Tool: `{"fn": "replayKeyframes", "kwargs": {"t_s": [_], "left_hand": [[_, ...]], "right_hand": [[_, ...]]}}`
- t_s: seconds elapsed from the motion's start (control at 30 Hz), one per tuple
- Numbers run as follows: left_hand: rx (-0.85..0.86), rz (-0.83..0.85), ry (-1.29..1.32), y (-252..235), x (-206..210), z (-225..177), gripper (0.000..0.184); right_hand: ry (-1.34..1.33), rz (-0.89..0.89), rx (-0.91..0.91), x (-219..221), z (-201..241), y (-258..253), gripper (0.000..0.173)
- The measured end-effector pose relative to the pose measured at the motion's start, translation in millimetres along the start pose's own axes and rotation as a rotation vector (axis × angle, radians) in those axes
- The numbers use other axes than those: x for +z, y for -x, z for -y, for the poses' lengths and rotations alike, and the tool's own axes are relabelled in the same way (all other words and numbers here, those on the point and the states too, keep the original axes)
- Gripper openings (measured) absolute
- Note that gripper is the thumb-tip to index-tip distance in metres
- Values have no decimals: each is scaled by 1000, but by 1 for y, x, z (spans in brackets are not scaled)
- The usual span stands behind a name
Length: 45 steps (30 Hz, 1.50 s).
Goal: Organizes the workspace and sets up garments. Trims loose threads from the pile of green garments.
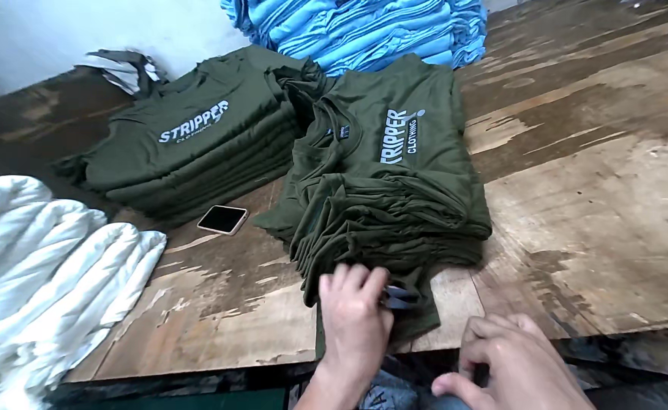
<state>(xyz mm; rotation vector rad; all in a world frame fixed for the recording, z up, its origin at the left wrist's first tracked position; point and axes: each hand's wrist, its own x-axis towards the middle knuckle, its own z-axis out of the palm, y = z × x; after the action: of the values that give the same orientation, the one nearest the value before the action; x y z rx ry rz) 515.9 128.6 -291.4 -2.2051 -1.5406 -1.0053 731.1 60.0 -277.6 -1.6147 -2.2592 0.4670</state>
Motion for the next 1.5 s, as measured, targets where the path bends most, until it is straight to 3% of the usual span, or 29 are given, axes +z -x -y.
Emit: {"fn": "replayKeyframes", "kwargs": {"t_s": [0.07,0.13,0.23,0.27,0.37,0.43,0.47,0.53,0.63,0.73,0.87,1.0,1.07,1.1,1.2,1.3,1.4,1.43,1.5], "left_hand": [[-77,-73,-60,-18,-10,1,19],[-104,-145,-119,-38,-18,2,16],[-91,-230,-193,-64,-20,16,15],[-40,-255,-190,-71,-18,29,16],[286,-270,-29,-78,-11,75,14],[364,-235,121,-63,-3,88,12],[362,-227,161,-50,2,89,13],[324,-247,200,-22,11,86,20],[284,-262,218,8,12,76,22],[284,-203,250,30,-1,67,20],[337,-19,321,61,-10,79,21],[266,127,371,73,-12,92,14],[182,143,457,70,-14,93,11],[130,141,509,66,-17,92,14],[39,133,620,52,-27,88,18],[53,147,690,43,-38,86,22],[88,172,691,42,-46,92,21],[90,195,658,45,-46,93,21],[99,253,542,52,-42,89,21]], "right_hand": [[26,-168,11,9,4,-10,59],[71,-385,-61,32,4,-32,45],[43,-411,-220,54,-3,-52,14],[37,-412,-267,52,-6,-51,13],[89,-310,-317,23,-21,-31,13],[60,-108,-277,-3,-29,-16,17],[45,-37,-251,-12,-31,-13,28],[18,-79,-246,-14,-31,-15,38],[6,-268,-291,9,-23,-30,25],[-176,-244,-405,28,-14,-40,14],[-459,-231,-482,48,-14,-46,24],[-380,-283,-534,41,-8,-57,40],[-352,-277,-526,39,1,-64,33],[-320,-278,-494,40,7,-68,26],[-113,-405,-325,52,33,-81,39],[109,-633,-173,59,43,-96,26],[52,-639,-77,29,20,-84,41],[-7,-587,-122,19,5,-73,41],[-84,-478,-368,12,-26,-49,23]]}}
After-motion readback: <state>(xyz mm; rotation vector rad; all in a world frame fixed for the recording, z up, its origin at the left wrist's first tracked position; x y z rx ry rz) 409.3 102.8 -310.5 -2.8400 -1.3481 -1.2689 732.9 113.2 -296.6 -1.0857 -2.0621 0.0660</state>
